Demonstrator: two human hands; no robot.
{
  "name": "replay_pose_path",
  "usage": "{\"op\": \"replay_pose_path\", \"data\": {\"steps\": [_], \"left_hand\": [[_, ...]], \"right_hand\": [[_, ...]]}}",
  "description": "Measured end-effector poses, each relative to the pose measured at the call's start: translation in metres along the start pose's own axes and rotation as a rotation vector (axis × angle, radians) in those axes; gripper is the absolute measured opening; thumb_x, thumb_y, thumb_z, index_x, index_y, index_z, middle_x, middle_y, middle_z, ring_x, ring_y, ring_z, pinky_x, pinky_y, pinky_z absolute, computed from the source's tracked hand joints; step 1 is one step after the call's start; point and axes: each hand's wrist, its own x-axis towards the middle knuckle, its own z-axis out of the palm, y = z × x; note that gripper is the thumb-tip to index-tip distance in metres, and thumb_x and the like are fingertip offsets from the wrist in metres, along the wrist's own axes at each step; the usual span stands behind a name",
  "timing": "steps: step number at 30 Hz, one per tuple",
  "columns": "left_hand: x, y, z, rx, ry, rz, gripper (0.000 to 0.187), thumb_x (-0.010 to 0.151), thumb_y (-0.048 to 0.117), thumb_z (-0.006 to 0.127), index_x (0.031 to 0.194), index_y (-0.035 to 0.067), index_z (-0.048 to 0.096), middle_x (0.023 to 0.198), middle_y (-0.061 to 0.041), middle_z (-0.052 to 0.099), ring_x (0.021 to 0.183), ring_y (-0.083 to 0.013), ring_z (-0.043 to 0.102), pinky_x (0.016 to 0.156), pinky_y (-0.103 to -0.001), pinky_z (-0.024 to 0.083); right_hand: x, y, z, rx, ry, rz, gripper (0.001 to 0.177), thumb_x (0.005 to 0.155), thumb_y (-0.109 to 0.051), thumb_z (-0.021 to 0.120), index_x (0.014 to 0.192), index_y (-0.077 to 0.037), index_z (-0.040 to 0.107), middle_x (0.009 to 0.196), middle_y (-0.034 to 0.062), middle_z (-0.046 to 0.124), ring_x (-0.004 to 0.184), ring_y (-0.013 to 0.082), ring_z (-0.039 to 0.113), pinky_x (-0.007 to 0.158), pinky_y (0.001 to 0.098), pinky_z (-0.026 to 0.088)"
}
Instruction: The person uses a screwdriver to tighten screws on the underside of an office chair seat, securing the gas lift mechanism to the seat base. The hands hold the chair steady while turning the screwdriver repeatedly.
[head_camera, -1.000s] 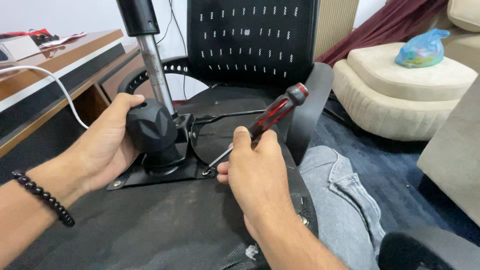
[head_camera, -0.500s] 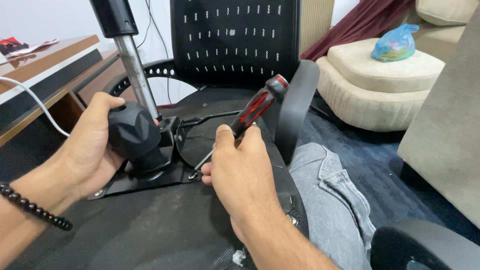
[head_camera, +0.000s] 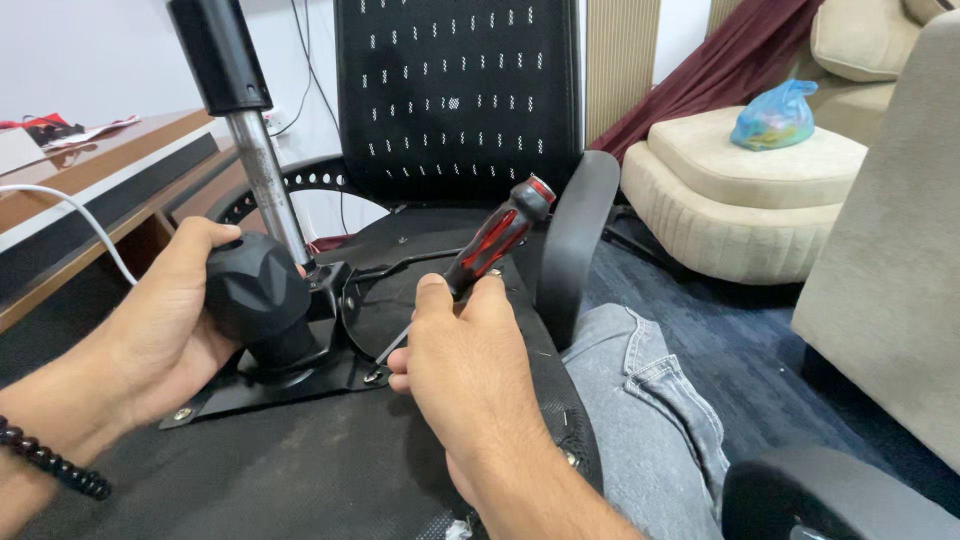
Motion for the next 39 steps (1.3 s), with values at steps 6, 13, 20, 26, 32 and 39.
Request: {"op": "replay_pose_path", "data": {"steps": [6,13,20,26,32,39], "left_hand": [[0.004,-0.006,-0.013,-0.042,0.023,0.015,0.032,0.101,0.038,0.043,0.102,0.013,0.062,0.093,-0.005,0.066,0.093,-0.0132,0.064,0.092,-0.034,0.051],[-0.004,-0.011,-0.029,-0.133,0.074,0.004,0.03,0.099,0.037,0.045,0.1,0.012,0.062,0.09,-0.005,0.069,0.088,-0.0134,0.066,0.088,-0.034,0.052],[-0.001,-0.026,-0.044,-0.191,0.083,0.054,0.033,0.097,0.038,0.049,0.098,0.01,0.065,0.089,-0.006,0.07,0.085,-0.0163,0.066,0.088,-0.035,0.052],[-0.016,-0.038,-0.047,-0.038,0.093,0.102,0.037,0.093,0.044,0.066,0.107,0.011,0.065,0.094,-0.003,0.066,0.086,-0.0119,0.064,0.082,-0.033,0.05],[-0.018,-0.036,-0.043,0.12,0.179,0.08,0.037,0.081,0.037,0.078,0.104,0.009,0.068,0.081,-0.002,0.061,0.065,-0.0133,0.052,0.054,-0.03,0.039],[-0.016,-0.041,-0.034,0.108,0.271,0.132,0.032,0.091,0.033,0.08,0.11,0.009,0.071,0.086,-0.001,0.059,0.07,-0.0131,0.046,0.057,-0.03,0.034]], "right_hand": [[0.003,0.002,0.007,-0.011,-0.032,-0.004,0.03,0.101,-0.036,0.05,0.107,-0.006,0.051,0.083,0.0073,0.06,0.066,0.0136,0.064,0.06,0.0317,0.058],[0.006,0.008,0.015,0.016,-0.082,-0.022,0.032,0.098,-0.036,0.053,0.104,-0.004,0.053,0.084,0.0093,0.062,0.065,0.0166,0.065,0.06,0.0336,0.057],[0.01,0.008,0.024,-0.023,-0.123,0.064,0.031,0.101,-0.035,0.052,0.106,-0.005,0.055,0.092,0.0087,0.062,0.069,0.0169,0.066,0.063,0.0342,0.059],[0.011,0.009,0.03,-0.012,-0.141,0.082,0.03,0.103,-0.033,0.051,0.108,-0.004,0.055,0.093,0.0097,0.06,0.071,0.0176,0.065,0.064,0.0339,0.059],[0.01,0.01,0.03,-0.032,-0.114,0.063,0.032,0.099,-0.036,0.053,0.103,-0.004,0.055,0.089,0.0089,0.062,0.068,0.0171,0.067,0.062,0.034,0.059],[0.014,0.012,0.029,0.002,-0.115,0.078,0.029,0.101,-0.032,0.052,0.106,-0.004,0.054,0.091,0.0103,0.062,0.068,0.0171,0.066,0.063,0.0338,0.058]]}}
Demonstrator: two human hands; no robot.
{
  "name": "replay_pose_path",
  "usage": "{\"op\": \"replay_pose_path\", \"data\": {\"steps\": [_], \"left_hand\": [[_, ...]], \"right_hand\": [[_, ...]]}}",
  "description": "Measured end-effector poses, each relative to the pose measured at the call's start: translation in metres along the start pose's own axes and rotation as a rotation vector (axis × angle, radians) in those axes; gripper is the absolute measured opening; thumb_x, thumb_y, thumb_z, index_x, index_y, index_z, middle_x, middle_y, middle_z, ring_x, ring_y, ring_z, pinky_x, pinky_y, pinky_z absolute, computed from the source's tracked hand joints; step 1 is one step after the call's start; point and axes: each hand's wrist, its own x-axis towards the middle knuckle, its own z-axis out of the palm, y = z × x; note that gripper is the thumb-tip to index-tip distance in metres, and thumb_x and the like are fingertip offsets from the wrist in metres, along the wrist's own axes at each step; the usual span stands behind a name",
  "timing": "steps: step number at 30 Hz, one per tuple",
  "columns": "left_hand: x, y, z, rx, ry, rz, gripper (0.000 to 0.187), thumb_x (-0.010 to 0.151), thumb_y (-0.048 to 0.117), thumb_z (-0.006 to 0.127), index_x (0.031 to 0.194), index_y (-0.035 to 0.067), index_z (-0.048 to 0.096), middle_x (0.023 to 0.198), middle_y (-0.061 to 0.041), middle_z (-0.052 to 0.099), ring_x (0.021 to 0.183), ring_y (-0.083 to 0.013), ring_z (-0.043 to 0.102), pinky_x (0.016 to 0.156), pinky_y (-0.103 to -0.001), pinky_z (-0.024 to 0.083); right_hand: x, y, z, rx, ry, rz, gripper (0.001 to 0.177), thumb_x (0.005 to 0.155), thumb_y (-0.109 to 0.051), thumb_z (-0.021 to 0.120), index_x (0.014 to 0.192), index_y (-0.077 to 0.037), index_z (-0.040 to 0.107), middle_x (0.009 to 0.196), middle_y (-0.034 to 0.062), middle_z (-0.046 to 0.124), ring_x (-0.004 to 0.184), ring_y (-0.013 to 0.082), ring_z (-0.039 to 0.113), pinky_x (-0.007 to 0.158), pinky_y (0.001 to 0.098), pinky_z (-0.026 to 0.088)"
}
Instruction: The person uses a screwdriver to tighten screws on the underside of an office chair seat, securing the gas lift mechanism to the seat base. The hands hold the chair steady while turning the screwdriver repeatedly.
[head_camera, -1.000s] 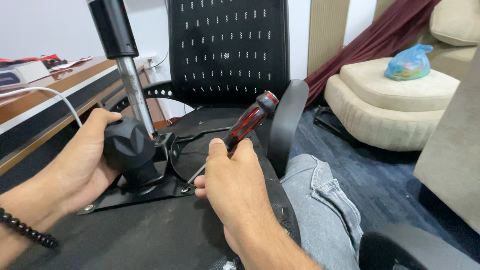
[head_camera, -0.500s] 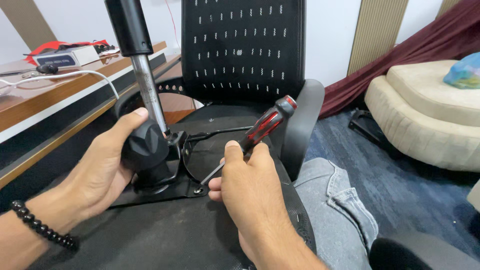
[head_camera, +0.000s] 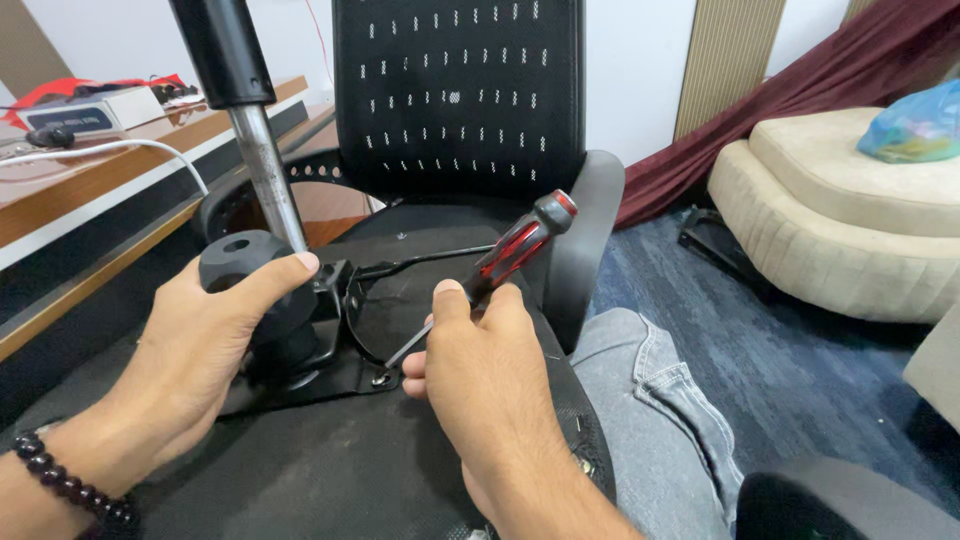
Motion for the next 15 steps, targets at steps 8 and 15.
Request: {"op": "replay_pose_path", "data": {"steps": [8,15], "left_hand": [[0.0,0.006,-0.03,-0.022,-0.209,-0.335,0.043,0.091,0.026,0.077,0.123,-0.001,0.065,0.11,-0.012,0.069,0.105,-0.0176,0.064,0.098,-0.031,0.049],[-0.012,-0.006,-0.04,0.392,-0.296,-0.546,0.037,0.101,0.026,0.072,0.121,-0.005,0.066,0.106,-0.019,0.064,0.096,-0.025,0.057,0.091,-0.039,0.046]], "right_hand": [[-0.001,0.002,0.005,-0.072,-0.086,-0.18,0.031,0.096,-0.035,0.059,0.098,-0.005,0.064,0.073,0.0045,0.062,0.061,0.0121,0.06,0.059,0.0295,0.053],[-0.001,0.001,0.012,-0.237,0.039,-0.516,0.03,0.092,-0.029,0.057,0.109,-0.005,0.062,0.075,0.0083,0.072,0.066,0.0187,0.071,0.065,0.0358,0.056]]}}
